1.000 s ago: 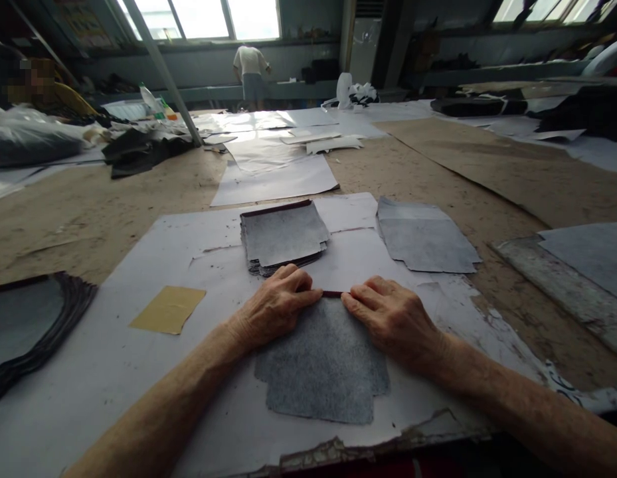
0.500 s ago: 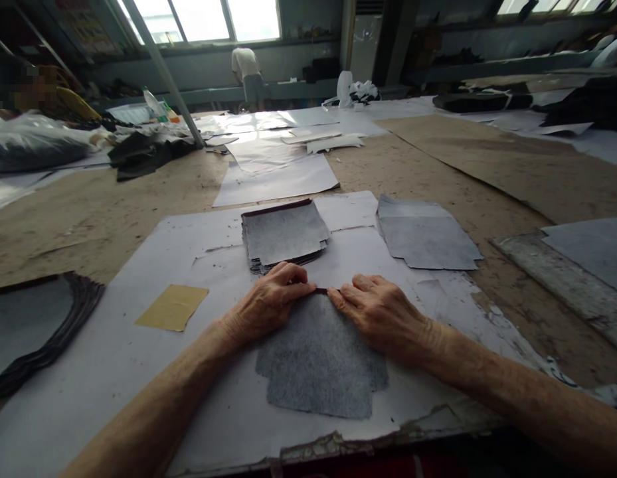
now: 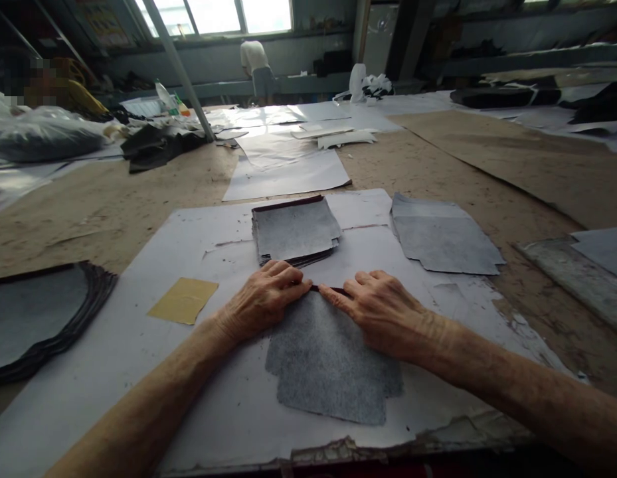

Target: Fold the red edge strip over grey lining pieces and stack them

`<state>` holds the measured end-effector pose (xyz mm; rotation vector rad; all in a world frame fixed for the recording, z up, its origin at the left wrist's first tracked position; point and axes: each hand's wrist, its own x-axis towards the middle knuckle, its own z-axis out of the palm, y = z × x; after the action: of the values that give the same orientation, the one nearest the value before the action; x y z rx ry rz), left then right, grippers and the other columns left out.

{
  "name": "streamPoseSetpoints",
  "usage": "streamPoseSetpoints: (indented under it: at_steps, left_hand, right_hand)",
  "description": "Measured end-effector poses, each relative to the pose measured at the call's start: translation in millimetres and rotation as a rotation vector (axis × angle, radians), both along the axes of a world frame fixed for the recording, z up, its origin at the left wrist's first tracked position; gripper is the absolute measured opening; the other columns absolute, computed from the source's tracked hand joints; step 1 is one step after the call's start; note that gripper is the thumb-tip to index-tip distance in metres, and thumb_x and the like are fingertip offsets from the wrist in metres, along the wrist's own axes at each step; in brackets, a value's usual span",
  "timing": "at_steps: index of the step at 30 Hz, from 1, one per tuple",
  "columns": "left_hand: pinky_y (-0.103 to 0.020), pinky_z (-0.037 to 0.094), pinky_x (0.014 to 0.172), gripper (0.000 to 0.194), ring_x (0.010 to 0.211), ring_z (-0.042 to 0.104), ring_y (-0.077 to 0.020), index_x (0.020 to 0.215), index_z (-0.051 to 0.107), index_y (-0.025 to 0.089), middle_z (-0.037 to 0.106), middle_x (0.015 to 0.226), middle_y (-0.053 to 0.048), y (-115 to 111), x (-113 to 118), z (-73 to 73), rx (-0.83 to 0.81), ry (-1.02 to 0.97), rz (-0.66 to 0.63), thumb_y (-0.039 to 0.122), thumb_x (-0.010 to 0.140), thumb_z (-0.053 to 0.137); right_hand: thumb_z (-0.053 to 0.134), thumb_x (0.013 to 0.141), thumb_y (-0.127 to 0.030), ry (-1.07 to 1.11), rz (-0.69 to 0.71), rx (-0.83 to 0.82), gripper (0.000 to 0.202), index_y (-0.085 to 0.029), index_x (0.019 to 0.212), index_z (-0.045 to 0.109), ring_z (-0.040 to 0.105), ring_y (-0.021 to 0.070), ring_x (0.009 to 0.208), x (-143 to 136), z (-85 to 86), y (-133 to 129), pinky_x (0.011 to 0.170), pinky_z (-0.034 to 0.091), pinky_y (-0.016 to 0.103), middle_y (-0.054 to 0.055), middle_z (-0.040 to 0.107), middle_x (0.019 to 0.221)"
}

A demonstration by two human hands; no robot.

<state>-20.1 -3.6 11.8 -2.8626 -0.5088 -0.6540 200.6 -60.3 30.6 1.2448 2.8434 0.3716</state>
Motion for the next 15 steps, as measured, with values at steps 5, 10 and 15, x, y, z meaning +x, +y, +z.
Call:
streamPoseSetpoints:
  at_steps: [5, 10, 15]
  left_hand:
    - [-0.033, 0.043, 0.07, 0.031, 0.078, 0.048, -0.0171, 0.101, 0.059, 0.012, 0.058, 0.085, -0.007, 0, 0, -2.4, 0.016, -0.026, 0.018, 0.002, 0.084, 0.035]
    - [-0.033, 0.043, 0.07, 0.032, 0.078, 0.049, -0.0165, 0.1, 0.06, 0.013, 0.058, 0.086, -0.007, 3, 0, -4.4, 0.012, -0.06, 0.001, 0.001, 0.084, 0.035]
    - [-0.033, 0.042, 0.071, 0.034, 0.079, 0.048, -0.0164, 0.1, 0.06, 0.015, 0.058, 0.087, -0.007, 3, -1, -5.3, 0.008, -0.082, 0.006, 0.0, 0.082, 0.035]
  right_hand:
    - [0.045, 0.077, -0.005, 0.021, 0.007, 0.043, 0.047, -0.013, 0.123, 0.049, 0.048, 0.0189, 0.068, 1, -4.1, 1, 0.062, 0.035, 0.031, 0.008, 0.058, 0.08]
    - [0.04, 0.08, -0.003, 0.191, 0.121, 0.185, 0.029, -0.003, 0.1, 0.061, 0.048, 0.0207, 0.073, 30, -9.2, -11, 0.065, 0.042, 0.033, 0.011, 0.06, 0.082]
    - [0.034, 0.085, -0.005, 0.326, 0.129, 0.211, 0.03, -0.004, 0.099, 0.06, 0.048, 0.0206, 0.081, 54, -15.2, -19, 0.069, 0.046, 0.033, 0.012, 0.061, 0.089]
